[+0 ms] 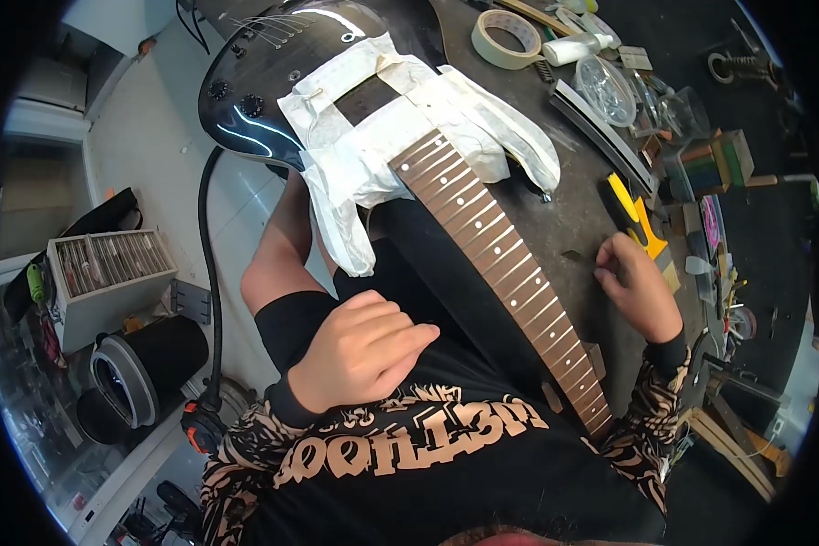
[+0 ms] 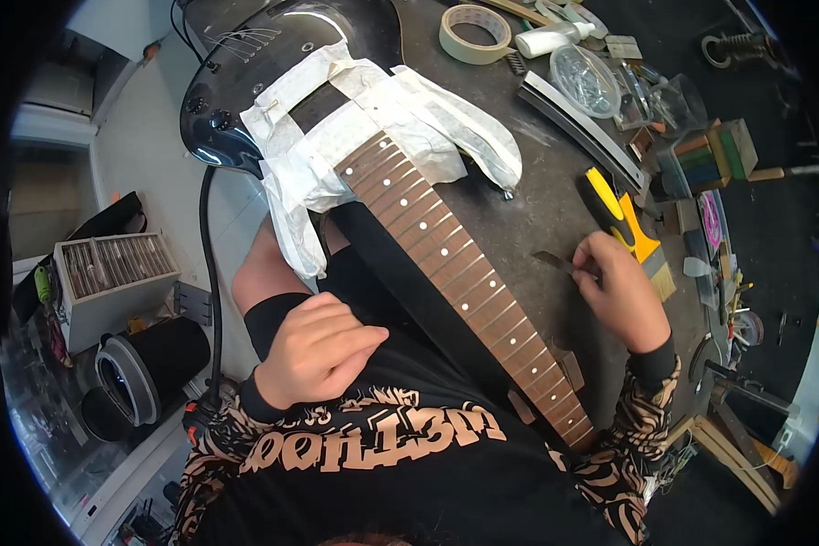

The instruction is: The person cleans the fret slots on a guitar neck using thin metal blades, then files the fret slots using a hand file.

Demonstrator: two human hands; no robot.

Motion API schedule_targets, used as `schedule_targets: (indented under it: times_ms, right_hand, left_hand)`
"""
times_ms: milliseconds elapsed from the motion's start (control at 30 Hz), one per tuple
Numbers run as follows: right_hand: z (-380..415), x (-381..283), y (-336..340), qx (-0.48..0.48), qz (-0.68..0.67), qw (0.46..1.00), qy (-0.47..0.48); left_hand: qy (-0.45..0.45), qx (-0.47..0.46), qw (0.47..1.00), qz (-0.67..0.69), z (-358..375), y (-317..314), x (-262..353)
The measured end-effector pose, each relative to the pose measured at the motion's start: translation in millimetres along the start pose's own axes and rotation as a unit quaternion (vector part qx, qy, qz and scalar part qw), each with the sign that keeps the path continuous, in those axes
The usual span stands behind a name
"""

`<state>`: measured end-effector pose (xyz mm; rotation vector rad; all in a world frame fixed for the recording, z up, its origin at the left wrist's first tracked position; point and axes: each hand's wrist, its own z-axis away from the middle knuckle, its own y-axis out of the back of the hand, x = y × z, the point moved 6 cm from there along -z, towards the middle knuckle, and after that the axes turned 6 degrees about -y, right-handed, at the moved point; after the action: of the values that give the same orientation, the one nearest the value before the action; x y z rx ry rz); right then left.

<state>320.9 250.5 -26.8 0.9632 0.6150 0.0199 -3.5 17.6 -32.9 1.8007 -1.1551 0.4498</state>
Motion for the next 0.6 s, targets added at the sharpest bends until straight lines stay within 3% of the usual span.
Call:
schedule_targets:
  times_ms: [33,167,333,467,600]
  right_hand:
    - [2,3,-1,-0.011,-0.040,0.999,-0.032]
    - [10,-7,42,0.022,-0.035,0.999,0.000]
    - [-16,-115,89,0.116,0.026,0.981,0.154]
    - [-51,-195,50,0.092,0.023,0.935,0.342]
    - [-84,-227,27,0.080,0.033,0.897,0.433]
  left_hand:
    - [-0.005,0.010,1.000,-0.003,-3,9,0]
    - [-0.042,0.045,0.995,-0.082,-20,57,-6]
    - [-0.003,0.176,0.978,-0.108,-61,97,-27]
    - [0.005,0.120,0.983,-0.136,-113,77,-22]
    - [0.029,0.076,0.981,-0.176,-131,61,-37]
